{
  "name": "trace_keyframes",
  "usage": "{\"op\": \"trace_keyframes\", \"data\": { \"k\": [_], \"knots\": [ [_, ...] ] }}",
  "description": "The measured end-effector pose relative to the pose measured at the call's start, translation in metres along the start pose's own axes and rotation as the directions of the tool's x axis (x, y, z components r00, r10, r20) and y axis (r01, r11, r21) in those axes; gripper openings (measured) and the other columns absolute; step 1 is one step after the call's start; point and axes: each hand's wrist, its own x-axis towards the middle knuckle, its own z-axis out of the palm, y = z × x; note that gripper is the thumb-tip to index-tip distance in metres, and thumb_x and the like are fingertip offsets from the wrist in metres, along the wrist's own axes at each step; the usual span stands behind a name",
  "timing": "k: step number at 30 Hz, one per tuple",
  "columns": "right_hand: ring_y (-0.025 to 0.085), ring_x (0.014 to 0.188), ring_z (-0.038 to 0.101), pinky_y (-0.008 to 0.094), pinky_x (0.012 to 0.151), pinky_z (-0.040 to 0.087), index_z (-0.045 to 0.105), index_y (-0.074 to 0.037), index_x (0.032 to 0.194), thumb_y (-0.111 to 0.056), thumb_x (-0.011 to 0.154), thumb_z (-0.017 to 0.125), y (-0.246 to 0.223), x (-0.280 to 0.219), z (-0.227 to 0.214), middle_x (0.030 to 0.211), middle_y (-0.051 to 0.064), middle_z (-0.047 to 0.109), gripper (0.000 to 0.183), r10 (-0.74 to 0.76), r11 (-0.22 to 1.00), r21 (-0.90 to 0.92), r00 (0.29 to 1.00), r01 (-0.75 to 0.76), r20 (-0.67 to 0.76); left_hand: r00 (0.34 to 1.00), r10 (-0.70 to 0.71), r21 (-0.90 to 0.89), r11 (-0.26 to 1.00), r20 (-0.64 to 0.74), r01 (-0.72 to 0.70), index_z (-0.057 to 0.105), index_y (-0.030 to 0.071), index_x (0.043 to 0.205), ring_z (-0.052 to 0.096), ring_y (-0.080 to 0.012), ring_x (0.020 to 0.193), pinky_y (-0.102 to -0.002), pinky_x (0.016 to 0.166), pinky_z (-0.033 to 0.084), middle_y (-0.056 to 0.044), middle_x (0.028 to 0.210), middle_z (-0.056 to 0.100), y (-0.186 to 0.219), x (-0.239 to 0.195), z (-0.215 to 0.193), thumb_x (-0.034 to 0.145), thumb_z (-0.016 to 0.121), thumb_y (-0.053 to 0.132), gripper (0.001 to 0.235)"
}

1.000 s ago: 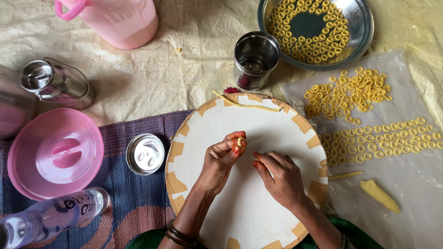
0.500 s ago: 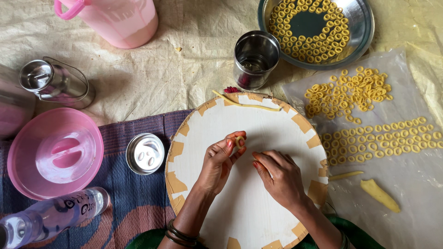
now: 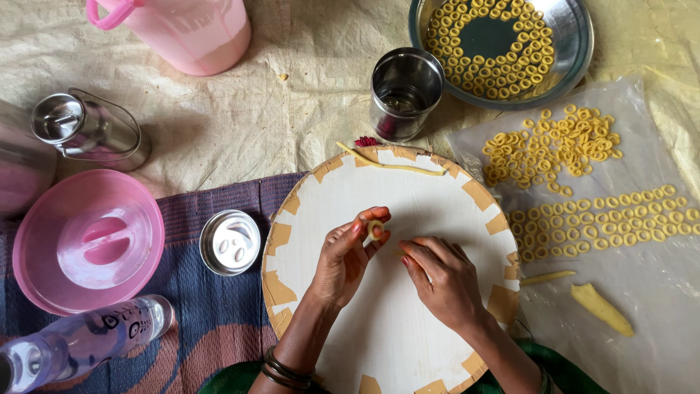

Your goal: The person rolls small pieces of yellow dough into thin ropes on a white circular board and then shapes them into small rings. The finished rings are placed on a plastic sheet to the right.

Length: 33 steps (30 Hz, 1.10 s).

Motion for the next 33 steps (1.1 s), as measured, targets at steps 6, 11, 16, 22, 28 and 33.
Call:
{"op": "trace_keyframes", "data": {
  "k": [6, 11, 16, 22, 28, 33],
  "knots": [
    [0.025, 0.091, 0.07, 0.037, 0.08, 0.056, 0.074, -0.005, 0.114, -0.01, 0.09, 0.071, 0.001, 0.001, 0.001, 0.103, 0.008, 0.073, 0.025, -0.007, 1.0, -0.005, 1.0, 0.007, 0.006, 0.996, 0.073, 0.017, 0.997, 0.043, -0.074, 0.072, 0.005, 0.08, 0.057, -0.0206, 0.126, -0.045, 0.111, 0.043, -0.008, 0.129, 0.066, 0.001, 0.0, 0.0, 0.093, 0.072, 0.028, 0.026],
    [0.025, 0.09, 0.07, 0.037, 0.079, 0.056, 0.074, -0.005, 0.113, -0.01, 0.09, 0.071, -0.001, 0.002, -0.002, 0.102, 0.008, 0.072, 0.024, 0.001, 1.0, 0.004, 1.0, -0.001, 0.007, 0.997, 0.074, 0.009, 0.997, 0.033, -0.074, 0.071, 0.006, 0.079, 0.057, -0.0209, 0.126, -0.045, 0.111, 0.043, -0.009, 0.129, 0.066, 0.0, 0.0, -0.001, 0.094, 0.071, 0.026, 0.025],
    [0.025, 0.091, 0.07, 0.037, 0.08, 0.056, 0.073, -0.004, 0.112, -0.01, 0.091, 0.07, -0.001, 0.002, -0.004, 0.102, 0.008, 0.072, 0.023, 0.014, 0.999, 0.052, 1.0, -0.013, -0.009, 1.0, -0.007, -0.029, 1.0, -0.025, 0.006, 0.081, 0.003, 0.113, 0.054, -0.0224, 0.111, -0.044, 0.113, 0.043, -0.015, 0.117, 0.064, -0.002, 0.0, -0.002, 0.1, 0.062, 0.03, 0.035],
    [0.016, 0.103, 0.07, 0.032, 0.091, 0.055, 0.066, -0.003, 0.129, -0.011, 0.099, 0.062, 0.013, -0.004, -0.002, 0.114, 0.007, 0.073, 0.031, 0.306, 0.681, 0.644, 0.935, -0.348, 0.181, 0.98, 0.088, 0.282, 0.949, 0.179, -0.137, 0.076, 0.0, 0.106, 0.051, -0.0223, 0.134, -0.043, 0.115, 0.04, -0.008, 0.144, 0.057, 0.002, -0.002, 0.011, 0.1, 0.061, 0.017, 0.024],
    [0.019, 0.114, 0.065, 0.035, 0.103, 0.052, 0.062, 0.003, 0.134, -0.004, 0.096, 0.058, 0.037, -0.013, -0.004, 0.124, 0.014, 0.07, 0.039, 0.244, 0.123, 0.9, 0.892, -0.418, 0.381, 0.97, -0.014, 0.656, 0.739, 0.244, -0.154, 0.077, 0.006, 0.107, 0.044, -0.0235, 0.143, -0.044, 0.117, 0.039, -0.008, 0.154, 0.049, 0.007, -0.012, 0.033, 0.089, 0.063, 0.004, 0.023],
    [0.019, 0.107, 0.067, 0.035, 0.097, 0.053, 0.066, 0.008, 0.125, -0.001, 0.098, 0.061, 0.048, -0.015, 0.003, 0.118, 0.016, 0.072, 0.029, 0.246, 0.053, 0.905, 0.884, -0.422, 0.398, 0.983, 0.048, 0.704, 0.692, 0.179, -0.162, 0.08, 0.006, 0.095, 0.053, -0.0245, 0.138, -0.044, 0.116, 0.04, -0.008, 0.144, 0.061, 0.008, -0.01, 0.034, 0.092, 0.071, 0.008, 0.01]
  ]
}}
